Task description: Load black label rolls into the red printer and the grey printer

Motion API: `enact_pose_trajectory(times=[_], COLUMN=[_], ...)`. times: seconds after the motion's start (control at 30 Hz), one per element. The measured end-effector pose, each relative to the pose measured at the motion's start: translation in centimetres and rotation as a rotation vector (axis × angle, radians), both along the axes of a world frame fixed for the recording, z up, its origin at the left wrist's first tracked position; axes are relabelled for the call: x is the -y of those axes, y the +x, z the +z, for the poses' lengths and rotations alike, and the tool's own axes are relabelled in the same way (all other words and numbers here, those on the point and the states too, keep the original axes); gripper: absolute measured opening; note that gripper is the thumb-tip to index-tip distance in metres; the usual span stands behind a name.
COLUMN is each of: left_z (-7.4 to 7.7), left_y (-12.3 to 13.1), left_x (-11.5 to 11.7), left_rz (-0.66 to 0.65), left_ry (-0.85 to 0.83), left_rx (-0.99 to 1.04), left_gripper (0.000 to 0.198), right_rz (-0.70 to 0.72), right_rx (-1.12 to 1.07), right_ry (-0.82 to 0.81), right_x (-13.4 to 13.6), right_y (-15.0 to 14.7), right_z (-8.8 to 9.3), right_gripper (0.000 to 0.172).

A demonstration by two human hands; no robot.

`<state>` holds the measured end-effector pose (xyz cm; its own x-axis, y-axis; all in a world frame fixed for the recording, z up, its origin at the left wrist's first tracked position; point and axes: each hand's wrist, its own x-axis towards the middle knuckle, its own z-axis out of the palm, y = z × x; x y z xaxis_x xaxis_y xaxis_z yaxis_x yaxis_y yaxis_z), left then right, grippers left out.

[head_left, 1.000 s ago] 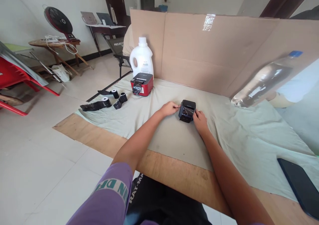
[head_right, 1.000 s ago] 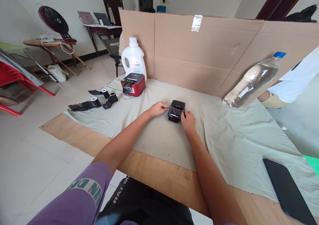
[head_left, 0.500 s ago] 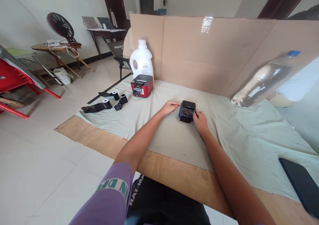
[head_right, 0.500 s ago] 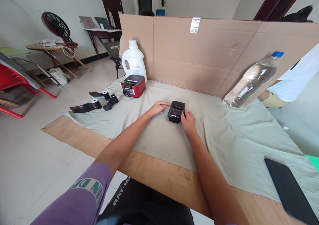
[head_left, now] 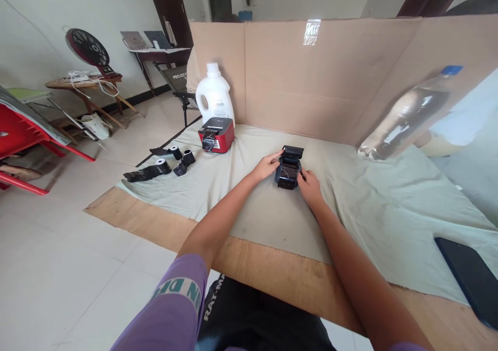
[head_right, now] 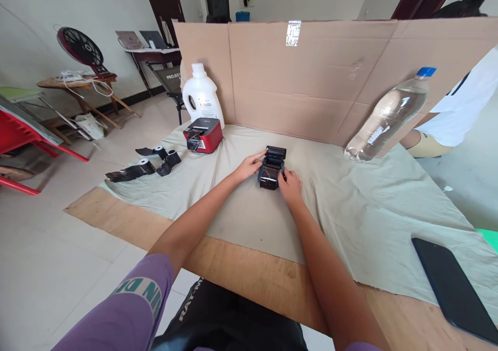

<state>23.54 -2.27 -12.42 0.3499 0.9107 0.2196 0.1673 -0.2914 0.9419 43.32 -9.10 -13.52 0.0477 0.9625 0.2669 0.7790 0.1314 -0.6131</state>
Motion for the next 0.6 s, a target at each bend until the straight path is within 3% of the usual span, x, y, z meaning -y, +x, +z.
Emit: enact_pose_trajectory(times=[0.27, 0.43, 0.6], left_z=[-0.5, 0.3, 1.2], left_y=[-0.4, -0.1, 0.1], left_x=[0.2, 0.2, 0.5], left_rz=[0.053, 0.095, 0.123], left_ry=[0.070, 0.053, 0.030], left_rx=[-0.195, -0.284, -0.507], left_gripper=[0.055, 0.056, 0.056], right_rz=[0.000, -0.010, -0.015], right_rx=[-0.028, -0.033, -0.022], right_ry=[-0.015, -0.017, -0.028], right_x=[0.3, 0.4, 0.4], right_y=[-0.1, -0.2, -0.4], right_z=[0.4, 0.5, 0.7], right_gripper=[0.058, 0.056, 0.054])
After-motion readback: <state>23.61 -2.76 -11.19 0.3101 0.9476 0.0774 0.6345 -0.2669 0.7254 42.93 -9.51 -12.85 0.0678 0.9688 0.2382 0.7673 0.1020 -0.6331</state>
